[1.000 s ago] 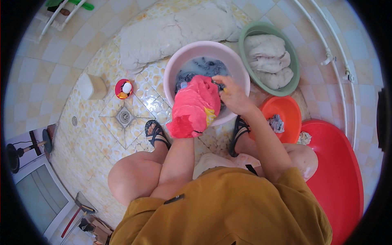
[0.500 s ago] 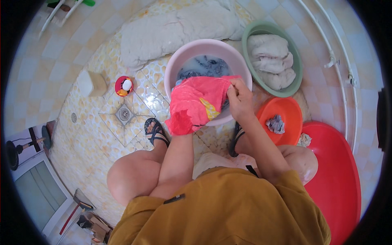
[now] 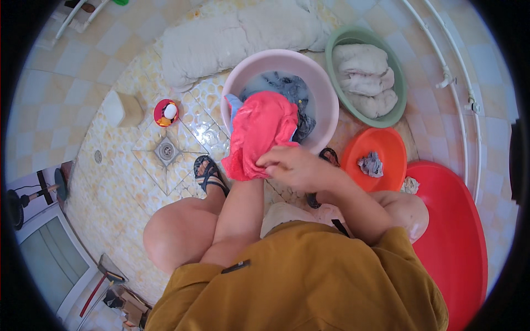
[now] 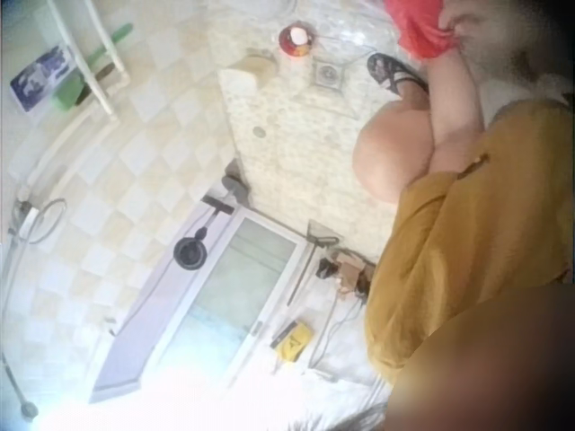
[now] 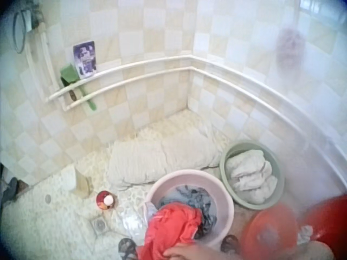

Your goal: The person hand-washes clothes by scrubbing them with soap over a basin of water, wrings them out, and places them into an adjacent basin. The person then transfers additional clothing items from a red tub into the basin.

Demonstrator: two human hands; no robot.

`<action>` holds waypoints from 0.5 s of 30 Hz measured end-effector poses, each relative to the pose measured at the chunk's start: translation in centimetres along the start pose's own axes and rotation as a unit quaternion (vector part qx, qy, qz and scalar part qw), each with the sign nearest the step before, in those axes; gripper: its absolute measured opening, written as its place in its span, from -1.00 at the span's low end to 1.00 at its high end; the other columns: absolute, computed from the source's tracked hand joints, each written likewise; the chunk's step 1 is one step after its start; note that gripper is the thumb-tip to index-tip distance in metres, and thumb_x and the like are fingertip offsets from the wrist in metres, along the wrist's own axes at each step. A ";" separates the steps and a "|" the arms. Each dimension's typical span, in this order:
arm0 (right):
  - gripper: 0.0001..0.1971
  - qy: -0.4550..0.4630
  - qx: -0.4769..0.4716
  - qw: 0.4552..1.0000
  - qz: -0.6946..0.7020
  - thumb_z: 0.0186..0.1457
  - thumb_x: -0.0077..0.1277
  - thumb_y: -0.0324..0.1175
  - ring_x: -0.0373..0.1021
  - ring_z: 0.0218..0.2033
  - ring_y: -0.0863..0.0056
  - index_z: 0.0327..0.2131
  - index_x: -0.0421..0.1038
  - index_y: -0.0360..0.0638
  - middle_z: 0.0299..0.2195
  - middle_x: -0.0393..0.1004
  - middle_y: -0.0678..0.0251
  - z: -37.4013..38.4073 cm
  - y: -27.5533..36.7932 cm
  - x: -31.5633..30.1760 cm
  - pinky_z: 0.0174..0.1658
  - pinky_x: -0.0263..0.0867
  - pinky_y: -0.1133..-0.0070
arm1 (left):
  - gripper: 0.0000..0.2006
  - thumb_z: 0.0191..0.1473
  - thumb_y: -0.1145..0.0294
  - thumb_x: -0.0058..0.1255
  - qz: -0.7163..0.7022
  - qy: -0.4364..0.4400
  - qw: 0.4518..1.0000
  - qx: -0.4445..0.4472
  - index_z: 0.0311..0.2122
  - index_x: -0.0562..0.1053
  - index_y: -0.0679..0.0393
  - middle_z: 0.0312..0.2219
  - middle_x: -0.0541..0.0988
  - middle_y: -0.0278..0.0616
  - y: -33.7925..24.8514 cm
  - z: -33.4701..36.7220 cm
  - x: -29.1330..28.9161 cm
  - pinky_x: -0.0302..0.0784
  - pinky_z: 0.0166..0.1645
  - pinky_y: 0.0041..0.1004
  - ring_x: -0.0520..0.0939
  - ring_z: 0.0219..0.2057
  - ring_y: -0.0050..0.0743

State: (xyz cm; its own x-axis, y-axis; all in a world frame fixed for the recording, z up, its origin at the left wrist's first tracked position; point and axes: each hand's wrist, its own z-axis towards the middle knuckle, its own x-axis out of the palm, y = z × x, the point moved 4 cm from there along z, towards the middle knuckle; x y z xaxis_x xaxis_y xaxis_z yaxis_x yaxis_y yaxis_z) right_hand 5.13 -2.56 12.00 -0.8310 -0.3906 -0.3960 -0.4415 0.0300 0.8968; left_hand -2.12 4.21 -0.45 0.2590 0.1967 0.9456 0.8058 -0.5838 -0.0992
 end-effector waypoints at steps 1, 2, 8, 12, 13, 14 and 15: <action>-0.86 -0.003 0.002 1.000 -0.001 0.02 -0.14 -0.42 0.37 -0.41 0.24 -0.36 0.40 -0.22 -0.44 0.40 0.17 0.4 0.5 -1.6 -0.29 0.30 0.44 | -0.77 0.03 0.39 -0.16 0.000 0.006 1.000 -0.002 -0.18 0.36 0.21 -0.26 0.47 -0.14 0.0 0.4 0.3 0.39 -0.07 -0.33 0.50 -0.19 -0.31; -0.85 -0.094 0.071 0.989 0.091 0.02 -0.16 -0.44 0.37 -0.36 0.27 -0.34 0.39 -0.21 -0.41 0.40 0.18 1.0 0.4 -3.8 -0.26 0.28 0.44 | -0.77 0.03 0.39 -0.16 0.001 0.004 1.000 -0.002 -0.18 0.36 0.21 -0.26 0.47 -0.14 0.0 0.3 0.3 0.39 -0.07 -0.33 0.50 -0.19 -0.31; -0.80 -0.095 -0.219 0.915 -0.326 0.10 -0.23 -0.37 0.17 0.04 0.24 -0.22 0.34 -0.15 -0.09 0.30 0.14 3.9 -2.5 1.2 0.11 0.01 0.26 | -0.77 0.02 0.40 -0.15 -0.019 -0.012 1.000 -0.014 -0.19 0.36 0.21 -0.26 0.47 -0.14 1.8 -1.7 0.2 0.39 -0.07 -0.34 0.50 -0.20 -0.32; -0.79 -0.165 -0.083 0.915 -0.359 0.06 -0.20 -0.35 0.19 0.03 0.19 -0.24 0.35 -0.16 -0.11 0.33 0.13 7.8 -5.5 -2.8 0.09 0.04 0.23 | -0.77 0.02 0.41 -0.15 -0.017 0.008 1.000 -0.021 -0.19 0.36 0.21 -0.27 0.47 -0.14 2.1 -0.9 1.3 0.39 -0.07 -0.34 0.50 -0.20 -0.32; -0.79 -0.168 -0.082 0.914 -0.359 0.06 -0.20 -0.35 0.19 0.03 0.19 -0.24 0.35 -0.16 -0.11 0.33 0.13 8.4 -5.7 -3.0 0.09 0.04 0.23 | -0.77 0.02 0.41 -0.15 -0.016 0.013 1.000 -0.022 -0.19 0.36 0.21 -0.27 0.47 -0.15 2.1 -0.5 1.5 0.39 -0.07 -0.34 0.50 -0.20 -0.32; -0.79 -0.176 0.044 0.956 -0.231 0.05 -0.19 -0.35 0.20 0.02 0.19 -0.25 0.36 -0.17 -0.13 0.34 0.13 8.8 -7.0 -3.5 0.08 0.06 0.25 | -0.77 0.02 0.41 -0.15 -0.015 0.014 0.999 -0.025 -0.19 0.36 0.21 -0.27 0.47 -0.15 2.3 -0.4 1.5 0.39 -0.07 -0.34 0.50 -0.20 -0.32; -0.79 -0.178 0.167 0.965 -0.095 0.03 -0.18 -0.35 0.21 0.00 0.19 -0.26 0.37 -0.17 -0.15 0.35 0.13 9.0 -8.2 -3.7 0.07 0.09 0.26 | -0.77 0.02 0.41 -0.15 -0.016 0.013 0.999 -0.027 -0.19 0.36 0.21 -0.27 0.47 -0.15 2.3 -0.3 1.4 0.39 -0.07 -0.34 0.50 -0.20 -0.32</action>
State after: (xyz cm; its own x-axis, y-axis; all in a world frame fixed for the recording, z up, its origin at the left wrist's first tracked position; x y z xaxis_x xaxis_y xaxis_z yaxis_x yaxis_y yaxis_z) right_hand 8.73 6.89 4.36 -0.7619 -0.0790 -0.6428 -0.6321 0.3072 0.7114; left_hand -0.10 2.89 0.79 0.2198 0.1957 0.9557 0.7835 -0.6191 -0.0535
